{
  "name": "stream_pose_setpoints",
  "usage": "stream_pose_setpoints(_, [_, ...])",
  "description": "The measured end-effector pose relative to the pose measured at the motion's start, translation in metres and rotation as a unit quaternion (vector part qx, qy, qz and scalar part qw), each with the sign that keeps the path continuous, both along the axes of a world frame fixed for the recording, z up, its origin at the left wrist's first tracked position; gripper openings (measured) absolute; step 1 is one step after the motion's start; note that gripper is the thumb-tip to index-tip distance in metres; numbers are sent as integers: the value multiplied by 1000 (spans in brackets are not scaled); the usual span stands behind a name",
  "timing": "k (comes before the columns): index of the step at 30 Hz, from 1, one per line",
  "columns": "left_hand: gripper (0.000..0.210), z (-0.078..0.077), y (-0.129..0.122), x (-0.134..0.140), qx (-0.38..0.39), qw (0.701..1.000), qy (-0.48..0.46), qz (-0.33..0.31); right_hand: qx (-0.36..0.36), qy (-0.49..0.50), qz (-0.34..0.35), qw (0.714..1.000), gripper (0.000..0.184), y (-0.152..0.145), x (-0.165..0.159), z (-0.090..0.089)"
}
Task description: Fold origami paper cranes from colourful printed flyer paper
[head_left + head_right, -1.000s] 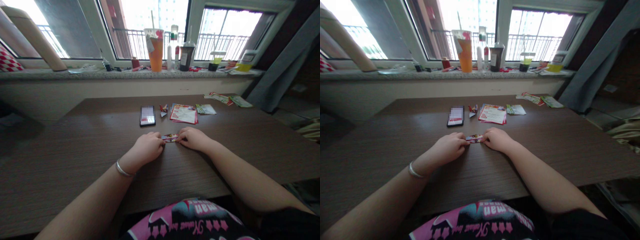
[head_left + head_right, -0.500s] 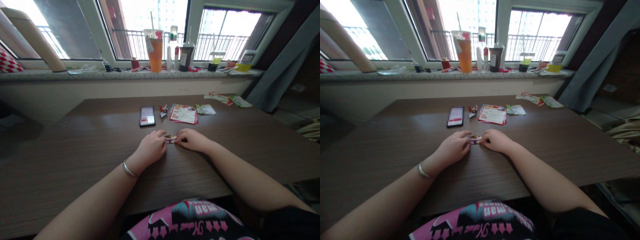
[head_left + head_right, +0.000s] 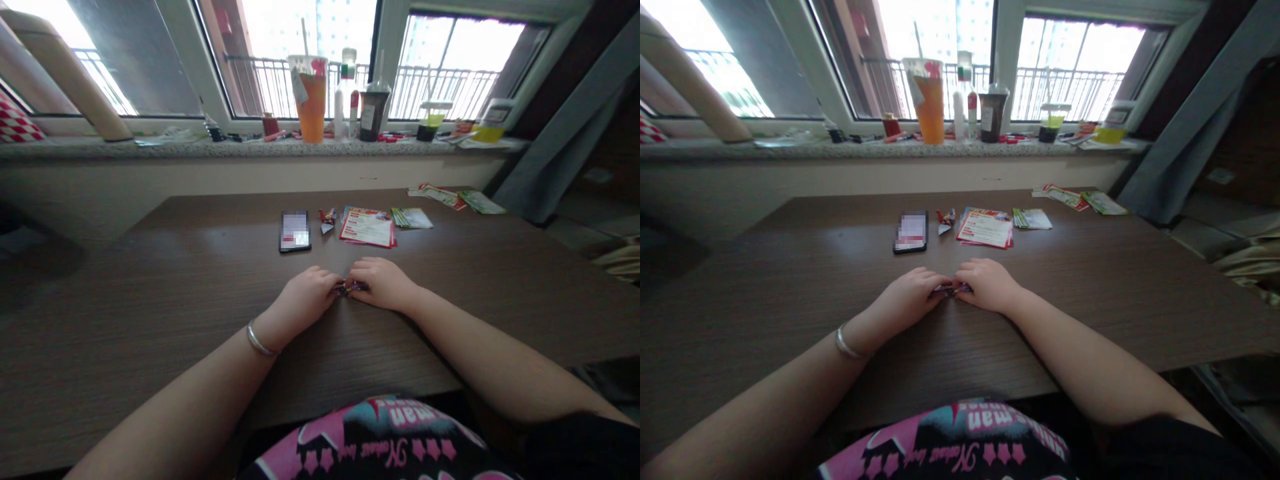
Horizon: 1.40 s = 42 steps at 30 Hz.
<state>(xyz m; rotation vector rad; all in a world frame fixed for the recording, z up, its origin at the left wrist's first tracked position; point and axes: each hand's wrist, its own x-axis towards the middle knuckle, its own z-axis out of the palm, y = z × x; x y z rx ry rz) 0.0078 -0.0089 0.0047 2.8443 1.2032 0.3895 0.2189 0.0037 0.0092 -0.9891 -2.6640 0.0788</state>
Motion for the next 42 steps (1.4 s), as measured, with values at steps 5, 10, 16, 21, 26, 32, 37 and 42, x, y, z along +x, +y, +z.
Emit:
stream_pose_setpoints(5, [14, -2, 2, 0, -10, 1000, -18, 4, -4, -14, -8, 1000, 15, -2, -1, 0])
stream_pose_setpoints(10, [17, -2, -1, 2, -7, 1000, -10, -3, 0, -15, -10, 1000, 15, -3, -2, 0])
stream_pose_setpoints(16, [15, 0, -3, 4, -15, 999, -22, 24, 14, -24, -26, 999, 15, -3, -7, -3])
stream_pose_setpoints(21, [17, 1, -1, 5, -23, 999, -15, 29, 4, -21, -53, 998, 15, -4, -15, -4])
stream_pose_setpoints(26, [17, 0, 2, 7, -28, 999, -17, 43, -17, -37, -79, 996, 16, -1, -20, -5])
stream_pose_setpoints(32, [15, 0, 3, 6, -41, 997, -32, 56, -26, -41, -87, 995, 19, 6, -25, -9])
stream_pose_setpoints(37, [14, -1, 5, 6, -57, 995, -58, 64, -34, -26, -91, 995, 17, 8, -26, -9])
stream_pose_setpoints(42, [15, 0, 6, 4, -58, 994, -63, 61, -40, -22, -90, 995, 17, 10, -27, -8])
